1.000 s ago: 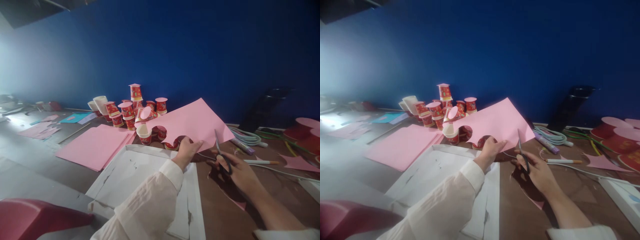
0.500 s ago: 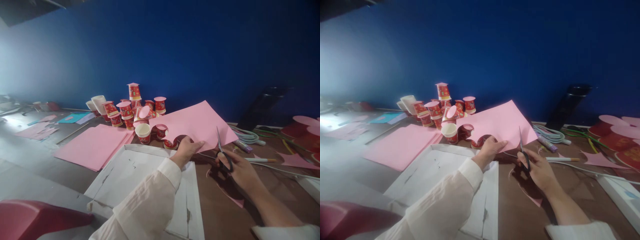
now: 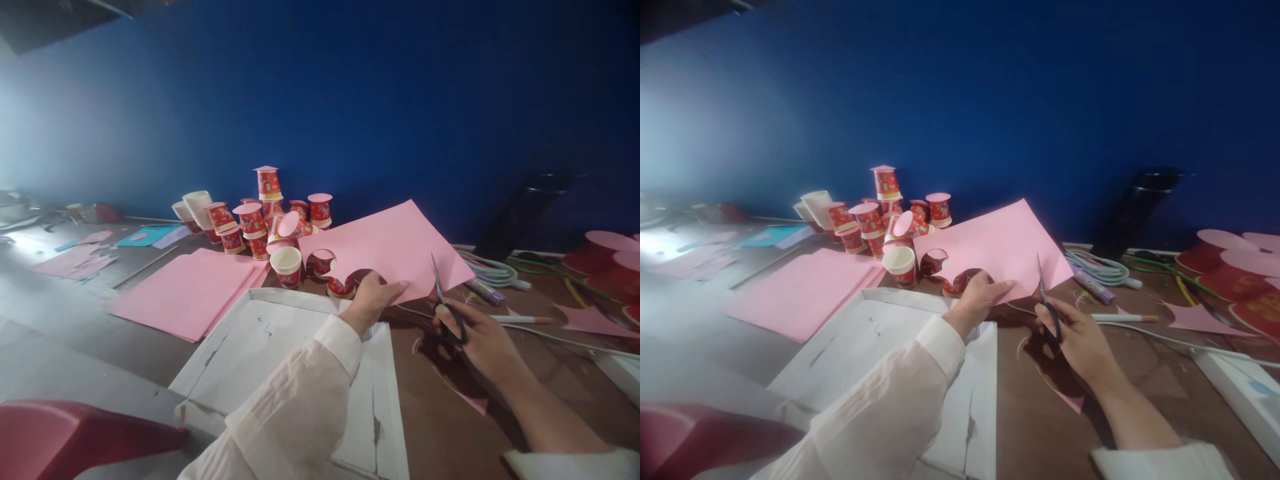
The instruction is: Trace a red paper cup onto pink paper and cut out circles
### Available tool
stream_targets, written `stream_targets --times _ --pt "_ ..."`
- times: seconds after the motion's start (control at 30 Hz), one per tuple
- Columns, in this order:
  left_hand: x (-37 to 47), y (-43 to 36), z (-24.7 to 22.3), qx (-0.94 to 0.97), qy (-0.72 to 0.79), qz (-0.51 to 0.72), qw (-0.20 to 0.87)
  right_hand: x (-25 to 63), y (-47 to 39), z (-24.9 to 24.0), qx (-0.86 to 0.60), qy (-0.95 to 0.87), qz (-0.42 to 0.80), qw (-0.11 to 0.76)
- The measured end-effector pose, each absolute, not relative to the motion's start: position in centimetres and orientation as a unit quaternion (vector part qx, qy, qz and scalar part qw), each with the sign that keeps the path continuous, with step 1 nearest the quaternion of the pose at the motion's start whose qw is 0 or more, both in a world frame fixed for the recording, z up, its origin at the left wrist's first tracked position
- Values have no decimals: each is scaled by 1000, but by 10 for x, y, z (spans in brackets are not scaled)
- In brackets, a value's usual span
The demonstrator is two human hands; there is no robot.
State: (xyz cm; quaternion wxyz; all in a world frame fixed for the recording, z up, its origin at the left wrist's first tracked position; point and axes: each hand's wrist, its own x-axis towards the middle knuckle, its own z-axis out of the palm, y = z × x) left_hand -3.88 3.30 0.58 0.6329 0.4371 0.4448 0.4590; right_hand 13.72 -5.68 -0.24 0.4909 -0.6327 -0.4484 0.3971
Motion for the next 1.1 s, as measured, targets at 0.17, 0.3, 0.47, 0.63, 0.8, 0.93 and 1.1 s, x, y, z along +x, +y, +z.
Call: stream_targets --times 0.17,0.3,0.47,0.63,0.8,0.93,1.1 --pt "-40 34 5 482 439 449 610 134 -58 6 -656 -431 381 488" --pt "-41 36 3 496 439 442 605 136 -60 8 -658 -438 377 483" --pt "-41 38 1 495 432 448 607 139 -63 7 -661 -438 386 471" --pt "-41 39 0 489 428 438 621 139 -64 8 -651 -445 393 473" --pt "-42 39 2 470 406 439 649 143 -64 9 -660 -446 390 462" --pt "-43 39 3 465 416 433 650 143 -65 9 -656 -453 390 461" --pt "-44 40 5 460 418 426 658 141 -67 8 -654 -455 367 480"
